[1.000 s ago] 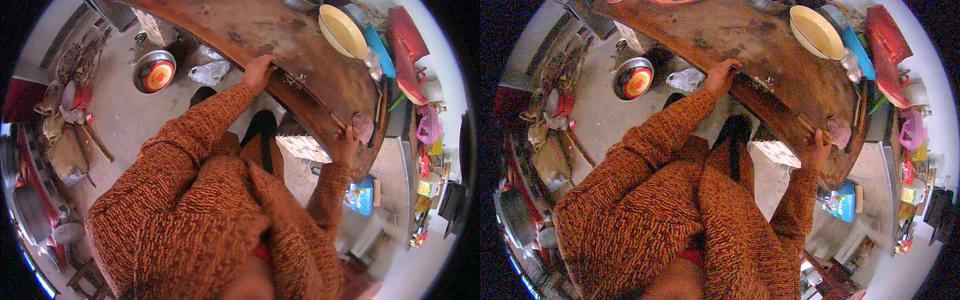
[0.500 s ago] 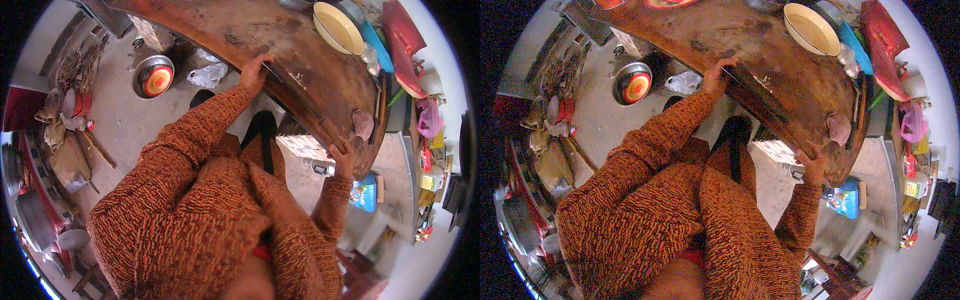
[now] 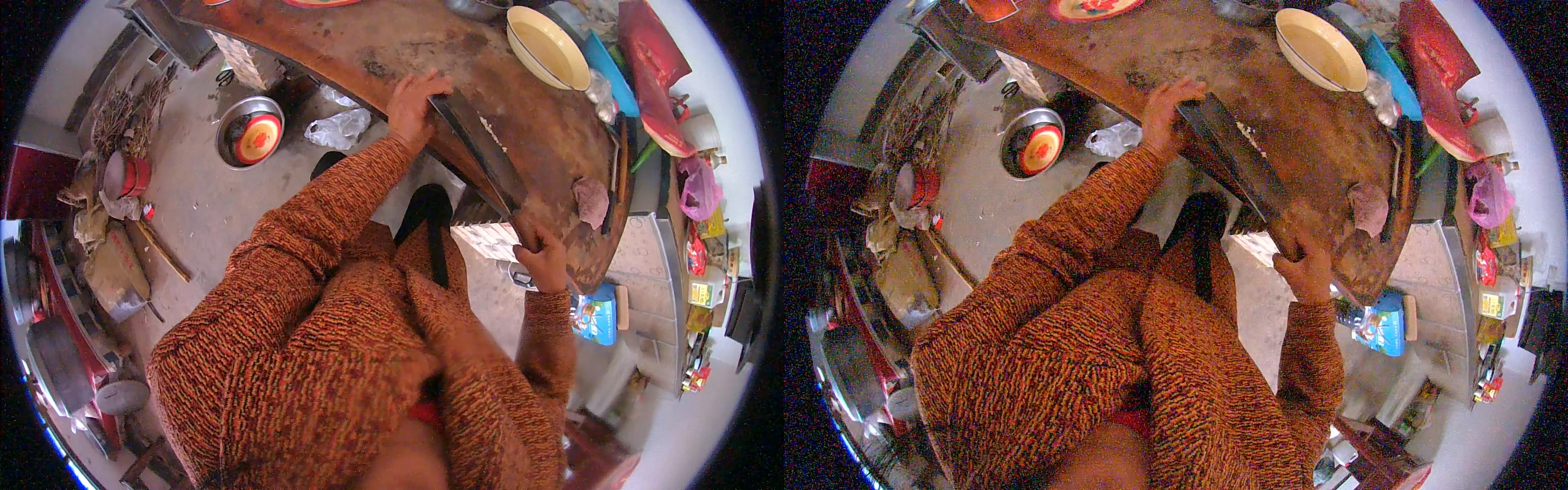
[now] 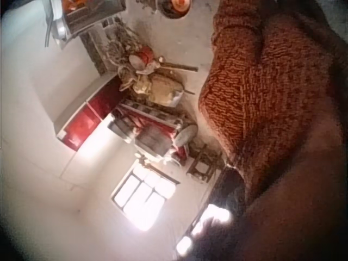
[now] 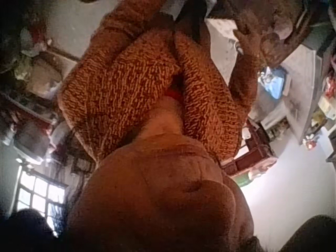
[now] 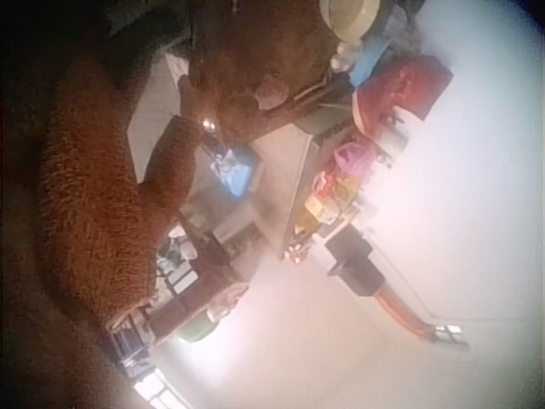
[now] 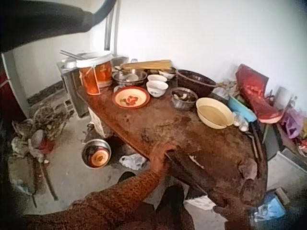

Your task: The person retrieves a clove of garlic from a bowl and places it on a wooden cutting board. Using a large cleaver, they repeatedly chop the garlic into small pieces. After chopping, the person gathers the minced garlic into a pile and wipes the cutting board surface with a cloth.

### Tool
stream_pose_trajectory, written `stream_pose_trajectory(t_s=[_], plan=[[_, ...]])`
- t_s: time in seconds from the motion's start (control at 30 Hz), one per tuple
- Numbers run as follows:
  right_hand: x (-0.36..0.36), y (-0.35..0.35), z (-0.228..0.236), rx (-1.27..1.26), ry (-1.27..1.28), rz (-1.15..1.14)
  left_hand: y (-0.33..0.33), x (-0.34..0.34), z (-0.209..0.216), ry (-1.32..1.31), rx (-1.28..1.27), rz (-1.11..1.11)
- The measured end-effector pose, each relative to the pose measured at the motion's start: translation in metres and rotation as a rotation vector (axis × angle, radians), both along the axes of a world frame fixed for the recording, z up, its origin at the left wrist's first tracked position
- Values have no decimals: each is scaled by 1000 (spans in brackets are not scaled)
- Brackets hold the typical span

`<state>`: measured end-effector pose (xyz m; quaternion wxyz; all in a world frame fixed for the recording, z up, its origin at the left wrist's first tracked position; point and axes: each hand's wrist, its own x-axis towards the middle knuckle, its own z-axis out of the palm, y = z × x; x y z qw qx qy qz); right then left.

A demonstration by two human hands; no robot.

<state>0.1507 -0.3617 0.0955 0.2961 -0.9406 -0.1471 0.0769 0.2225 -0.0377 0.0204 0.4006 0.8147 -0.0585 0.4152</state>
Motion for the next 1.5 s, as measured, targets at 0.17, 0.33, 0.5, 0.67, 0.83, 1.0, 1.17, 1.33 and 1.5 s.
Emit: stream_pose_trajectory(t_s=[0.17, 0.33, 0.5, 0.67, 0.83, 1.0, 1.17, 1.33, 1.5], plan=[[3, -7, -18, -73, -183, -67, 32, 2, -12, 65, 151, 221], [0, -2, -10, -101, -301, -90, 23, -25, 32, 49, 271, 188], [-6, 8, -2, -234, -372, -45, -43, -44, 65, 73, 530, -147], [-13, 15, 2, -285, -386, -3, -70, -36, 48, 142, 645, -235], [-15, 11, -1, -335, -381, -12, -81, -27, 37, 187, 687, -204], [-20, 10, 1, -341, -388, -25, -75, -19, 35, 207, 719, -185], [-23, 4, 4, -384, -343, -50, -66, -10, 26, 242, 746, -179], [-27, 2, 13, -328, -352, -32, -62, -4, 19, 249, 733, -188], [-31, -8, 15, -356, -342, -50, -56, 5, 4, 273, 743, -148]])
